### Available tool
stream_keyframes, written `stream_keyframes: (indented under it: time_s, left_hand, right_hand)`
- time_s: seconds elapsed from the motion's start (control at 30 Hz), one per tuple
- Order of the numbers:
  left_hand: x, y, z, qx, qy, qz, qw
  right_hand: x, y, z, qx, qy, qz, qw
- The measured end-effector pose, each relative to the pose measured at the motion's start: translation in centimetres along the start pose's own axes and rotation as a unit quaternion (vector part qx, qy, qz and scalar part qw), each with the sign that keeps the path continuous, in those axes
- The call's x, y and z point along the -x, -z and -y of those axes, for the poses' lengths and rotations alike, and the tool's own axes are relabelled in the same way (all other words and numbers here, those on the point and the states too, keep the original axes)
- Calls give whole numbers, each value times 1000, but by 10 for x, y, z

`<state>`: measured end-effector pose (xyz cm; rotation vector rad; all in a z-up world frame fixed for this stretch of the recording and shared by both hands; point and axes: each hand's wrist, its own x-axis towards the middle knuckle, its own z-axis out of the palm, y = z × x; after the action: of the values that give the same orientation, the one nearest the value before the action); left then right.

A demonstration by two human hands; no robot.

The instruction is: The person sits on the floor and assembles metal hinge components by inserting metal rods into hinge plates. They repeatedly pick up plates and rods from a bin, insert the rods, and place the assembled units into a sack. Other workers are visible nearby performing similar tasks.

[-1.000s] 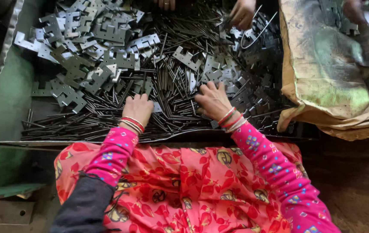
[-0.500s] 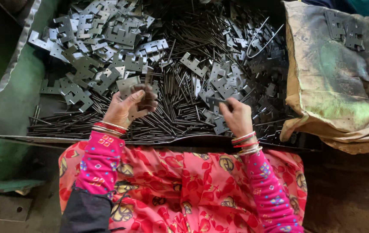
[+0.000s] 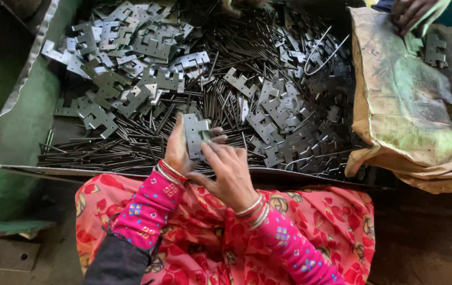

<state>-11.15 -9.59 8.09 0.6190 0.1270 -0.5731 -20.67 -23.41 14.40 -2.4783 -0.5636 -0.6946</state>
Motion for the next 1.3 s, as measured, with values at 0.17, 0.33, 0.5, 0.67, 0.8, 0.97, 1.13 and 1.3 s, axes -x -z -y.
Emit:
stream_keyframes:
  time_s: [0.17, 0.33, 0.5, 0.67, 0.8, 0.97, 1.13, 1.3]
  left_hand:
    - [5, 0, 15, -48, -21, 5, 999]
    - [-20, -13, 46, -164, 35, -11, 986]
    - [-77, 35, -22, -890, -76, -198, 403]
    - [-102, 112, -80, -874, -346, -283, 192]
    - [-108, 123, -75, -918, -226, -197, 259]
    - [-60, 87, -62, -899, -261, -139, 322]
    - [-10, 56, -79, -707, -378, -56, 595]
    - [3, 76, -110, -418, -256, -209, 846]
  right_hand:
    - [14, -5, -27, -229, -249, -27, 940]
    - [33, -20, -74, -588, -416, -7, 693]
    - [54, -24, -108, -444, -396, -65, 801]
    - [63, -33, -114, -312, -380, -59, 869]
    - [60, -34, -110, -331, -388, -61, 858]
    - [47, -26, -94, -325, -377, -66, 865]
    - [37, 10, -95, -305, -357, -124, 874]
    - [29, 94, -186, 62, -279, -231, 930]
